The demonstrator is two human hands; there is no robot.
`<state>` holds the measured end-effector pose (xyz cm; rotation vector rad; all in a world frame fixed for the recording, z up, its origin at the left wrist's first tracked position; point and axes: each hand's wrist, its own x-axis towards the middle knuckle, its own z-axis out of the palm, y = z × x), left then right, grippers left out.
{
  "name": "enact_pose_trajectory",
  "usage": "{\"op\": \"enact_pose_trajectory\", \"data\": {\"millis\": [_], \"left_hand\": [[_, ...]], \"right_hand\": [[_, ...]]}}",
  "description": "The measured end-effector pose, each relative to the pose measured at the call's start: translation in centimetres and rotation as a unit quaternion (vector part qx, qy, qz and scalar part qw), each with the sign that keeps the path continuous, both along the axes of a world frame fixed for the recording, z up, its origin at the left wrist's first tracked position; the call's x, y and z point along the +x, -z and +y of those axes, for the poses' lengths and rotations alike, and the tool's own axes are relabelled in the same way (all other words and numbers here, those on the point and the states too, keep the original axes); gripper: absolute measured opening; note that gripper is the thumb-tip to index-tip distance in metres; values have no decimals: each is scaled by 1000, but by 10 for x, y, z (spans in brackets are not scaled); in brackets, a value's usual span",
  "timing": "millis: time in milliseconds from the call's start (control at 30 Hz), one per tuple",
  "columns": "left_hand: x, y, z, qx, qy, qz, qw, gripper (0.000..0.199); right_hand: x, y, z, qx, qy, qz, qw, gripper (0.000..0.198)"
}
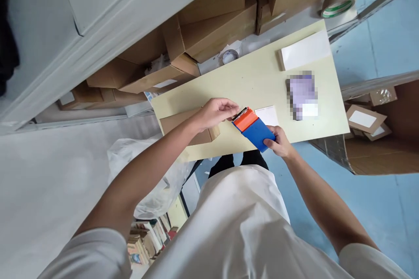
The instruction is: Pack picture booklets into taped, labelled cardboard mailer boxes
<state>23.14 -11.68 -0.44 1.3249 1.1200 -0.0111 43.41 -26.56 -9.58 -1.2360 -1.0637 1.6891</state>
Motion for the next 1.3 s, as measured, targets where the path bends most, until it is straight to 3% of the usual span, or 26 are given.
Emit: {"op": "enact_pose_trajectory", "data": {"millis": [133, 233, 333, 567, 700, 800, 900, 1100, 1167, 1300], "left_hand": [[3, 7, 7, 43, 59, 37, 997, 35], [3, 8, 14, 59, 74, 83, 992, 34], [6, 2, 21, 25, 79, 100, 992, 36], [1, -2, 10, -52, 170, 51, 983, 35], [-6, -3, 7, 60, 185, 71, 978, 25], [-7, -7, 10, 163, 214, 124, 955, 21], [-3, -6, 18, 183, 222, 161, 944, 20], [5, 25, 37, 50, 206, 245, 946, 17], [5, 37, 42, 26, 236, 285, 929, 20], [-2, 56, 52, 43, 315, 369, 873, 31]], "right_hand": [[-13, 4, -15, -1, 39, 23, 999, 39], [-22, 10, -24, -14, 75, 26, 997, 40], [-28, 14, -31, -13, 94, 33, 995, 40], [-41, 9, -42, -7, 103, 33, 994, 42], [-47, 2, -39, -4, 93, 19, 995, 43], [-49, 0, -33, -4, 94, 11, 995, 43], [-50, 1, -24, -16, 118, 10, 993, 47], [-58, 17, -13, -155, 166, 105, 968, 52], [-64, 26, -20, -220, 174, 181, 943, 53], [-81, 42, -57, -326, 189, 275, 885, 46]]}}
